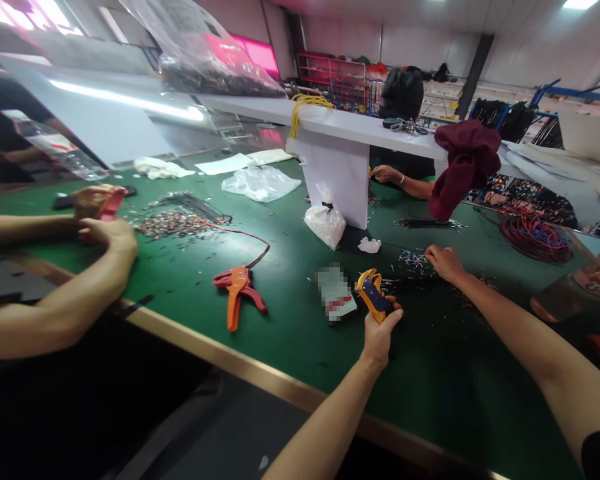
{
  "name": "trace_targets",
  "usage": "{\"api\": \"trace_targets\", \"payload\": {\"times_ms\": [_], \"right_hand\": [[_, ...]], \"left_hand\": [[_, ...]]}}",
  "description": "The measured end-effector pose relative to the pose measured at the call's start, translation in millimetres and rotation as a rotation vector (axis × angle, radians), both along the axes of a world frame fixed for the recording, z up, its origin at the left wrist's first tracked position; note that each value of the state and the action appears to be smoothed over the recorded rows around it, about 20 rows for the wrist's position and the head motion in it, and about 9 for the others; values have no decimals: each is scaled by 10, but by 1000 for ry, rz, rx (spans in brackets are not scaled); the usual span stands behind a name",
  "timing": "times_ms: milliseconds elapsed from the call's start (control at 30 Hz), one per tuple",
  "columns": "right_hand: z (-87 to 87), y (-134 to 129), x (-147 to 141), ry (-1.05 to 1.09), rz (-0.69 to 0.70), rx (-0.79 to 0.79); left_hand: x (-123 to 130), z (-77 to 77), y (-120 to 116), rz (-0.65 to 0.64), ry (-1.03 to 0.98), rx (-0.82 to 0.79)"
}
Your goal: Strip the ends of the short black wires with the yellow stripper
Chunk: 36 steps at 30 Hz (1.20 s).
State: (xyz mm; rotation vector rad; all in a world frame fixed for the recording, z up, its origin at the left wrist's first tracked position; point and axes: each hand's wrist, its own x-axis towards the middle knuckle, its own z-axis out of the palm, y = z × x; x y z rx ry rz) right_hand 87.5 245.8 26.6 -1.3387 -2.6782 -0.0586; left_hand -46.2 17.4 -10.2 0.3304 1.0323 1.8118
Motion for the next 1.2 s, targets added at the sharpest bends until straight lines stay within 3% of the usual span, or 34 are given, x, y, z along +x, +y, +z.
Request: {"api": "trace_targets", "payload": {"times_ms": [133, 267, 400, 500, 633, 833, 1000, 1200], "right_hand": [[94, -212, 152, 63, 13, 36], [98, -653, 426, 138, 49, 61], [-23, -1182, 758, 196, 104, 46], [-143, -1516, 988, 369, 160, 8], [-228, -1828, 1242, 591, 55, 43], [-260, -2185, 1528, 759, -128, 50], [-288, -2419, 1656, 822, -112, -71], [-258, -2281, 1828, 1047, -182, -342]], "left_hand": [[-5, 1, 23, -100, -96, 52], [-10, 0, 32, -224, -152, 130], [-11, -5, 25, -328, -196, 190], [-5, -7, 22, -375, -213, 229], [6, -20, 21, -439, -158, 240], [72, 1, -34, -572, -3, 292], [205, 66, -102, -628, 74, 296], [277, 207, -69, -669, 175, 270]]}}
